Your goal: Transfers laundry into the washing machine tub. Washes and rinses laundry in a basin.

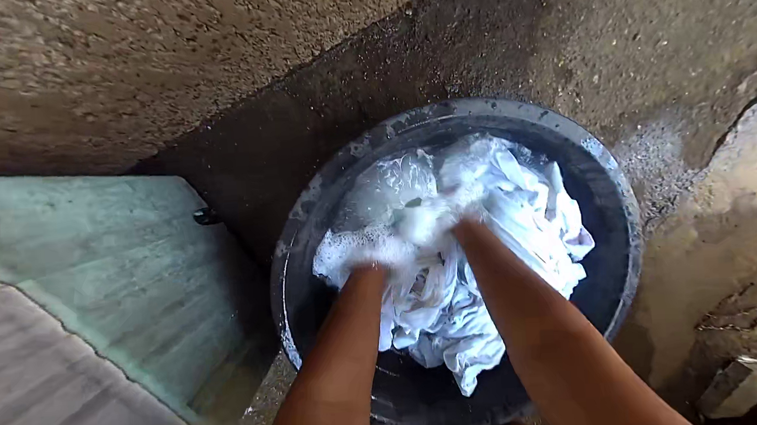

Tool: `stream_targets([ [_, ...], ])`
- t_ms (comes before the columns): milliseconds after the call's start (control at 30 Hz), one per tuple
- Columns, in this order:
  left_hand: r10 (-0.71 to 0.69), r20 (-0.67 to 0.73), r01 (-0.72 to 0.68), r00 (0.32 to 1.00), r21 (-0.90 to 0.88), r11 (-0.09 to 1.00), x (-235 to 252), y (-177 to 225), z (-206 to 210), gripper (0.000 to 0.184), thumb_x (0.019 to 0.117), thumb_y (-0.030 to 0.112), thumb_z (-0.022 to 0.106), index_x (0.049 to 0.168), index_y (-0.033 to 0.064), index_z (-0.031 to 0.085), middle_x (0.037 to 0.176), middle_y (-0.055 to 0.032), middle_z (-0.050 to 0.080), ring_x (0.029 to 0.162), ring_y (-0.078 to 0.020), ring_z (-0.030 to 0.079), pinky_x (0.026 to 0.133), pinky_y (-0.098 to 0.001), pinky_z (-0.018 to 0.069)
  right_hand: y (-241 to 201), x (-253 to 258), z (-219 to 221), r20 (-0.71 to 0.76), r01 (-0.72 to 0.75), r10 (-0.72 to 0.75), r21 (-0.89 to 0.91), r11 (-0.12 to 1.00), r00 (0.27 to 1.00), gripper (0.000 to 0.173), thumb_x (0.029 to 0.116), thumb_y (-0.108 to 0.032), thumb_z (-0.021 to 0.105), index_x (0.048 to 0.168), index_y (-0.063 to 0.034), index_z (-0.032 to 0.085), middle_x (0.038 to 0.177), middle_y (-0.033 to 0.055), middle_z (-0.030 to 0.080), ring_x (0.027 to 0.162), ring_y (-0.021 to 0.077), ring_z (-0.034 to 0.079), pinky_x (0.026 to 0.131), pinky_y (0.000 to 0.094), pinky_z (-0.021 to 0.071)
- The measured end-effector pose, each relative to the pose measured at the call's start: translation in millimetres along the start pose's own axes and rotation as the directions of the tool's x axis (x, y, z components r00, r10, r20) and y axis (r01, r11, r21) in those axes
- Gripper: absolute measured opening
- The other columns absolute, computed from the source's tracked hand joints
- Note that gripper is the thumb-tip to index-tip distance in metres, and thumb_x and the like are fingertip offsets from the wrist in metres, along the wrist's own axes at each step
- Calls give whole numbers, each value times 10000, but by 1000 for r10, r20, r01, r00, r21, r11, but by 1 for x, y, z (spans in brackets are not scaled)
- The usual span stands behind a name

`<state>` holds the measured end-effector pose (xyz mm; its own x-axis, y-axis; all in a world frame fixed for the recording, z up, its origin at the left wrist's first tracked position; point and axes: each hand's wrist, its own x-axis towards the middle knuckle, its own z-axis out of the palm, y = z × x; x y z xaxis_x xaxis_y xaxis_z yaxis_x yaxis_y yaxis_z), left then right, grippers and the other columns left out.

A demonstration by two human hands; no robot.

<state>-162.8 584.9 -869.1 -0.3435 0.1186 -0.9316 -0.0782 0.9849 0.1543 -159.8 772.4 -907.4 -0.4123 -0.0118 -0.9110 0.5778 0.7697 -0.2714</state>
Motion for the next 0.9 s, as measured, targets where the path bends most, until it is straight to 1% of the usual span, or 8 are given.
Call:
stream_targets([
  [67,-33,-285,24,958,-36,999,19,12,11,432,995,282,628,1280,-43,639,1306,-283,628,1256,-421,587,1050,-607,438,-5,-23,-6,-318,95,-13,246,965,948,398,1042,-181,577,1320,103,600,1356,316,593,1332,433,531,1141,566,388],
  [133,74,-248,-76,966,0,997,10,10,8,493,996,306,652,1325,-59,606,1346,-304,598,1297,-465,550,1073,-649,408,-1,-59,-8,-450,153,-22,256,955,893,484,1022,-432,594,1073,35,709,1018,267,702,1023,436,676,908,655,509],
  [233,165,-335,-193,928,-52,980,-34,-4,10,555,871,420,792,1241,24,675,1098,-283,698,1058,-496,661,881,-719,494,23,-139,11,-394,150,-36,263,953,918,534,1005,-540,582,1043,-31,737,889,191,716,889,376,700,827,650,534],
  [467,178,-274,-237,945,-200,951,-158,-39,55,656,917,612,640,1044,-27,721,899,-247,707,897,-438,697,806,-658,520,64,-276,82,-397,151,-30,277,949,917,583,933,-591,586,702,-59,649,560,53,541,553,234,579,548,497,482],
  [600,178,-406,-363,897,-445,819,-167,-43,87,487,980,406,606,988,-65,730,888,-215,710,926,-363,686,951,-586,489,64,-266,75,28,-135,135,20,991,991,506,1033,-455,535,1010,14,722,1021,235,713,1043,426,672,902,649,484],
  [700,206,-596,-466,776,-322,824,-130,-38,108,433,976,367,634,1015,-56,718,1076,-219,710,1138,-392,638,1102,-658,342,67,-234,77,-416,16,-59,-107,994,907,383,920,-198,682,1267,-37,698,1401,294,572,1355,537,466,1079,766,301],
  [800,283,-584,-460,761,-177,870,-81,-37,116,536,933,423,660,1287,21,675,1529,-255,476,1494,-508,286,1109,-812,161,93,-163,59,-781,58,-117,-102,993,614,813,815,-487,793,1459,-54,550,1585,326,352,1482,573,255,1116,795,222],
  [900,212,-506,-309,836,-114,944,-39,-25,95,801,863,570,734,1479,95,546,1660,-286,203,1534,-531,109,1105,-796,210,96,-98,48,-777,-31,1,-23,999,629,1027,735,-611,820,1581,-193,414,1682,254,185,1502,555,214,1085,794,277],
])
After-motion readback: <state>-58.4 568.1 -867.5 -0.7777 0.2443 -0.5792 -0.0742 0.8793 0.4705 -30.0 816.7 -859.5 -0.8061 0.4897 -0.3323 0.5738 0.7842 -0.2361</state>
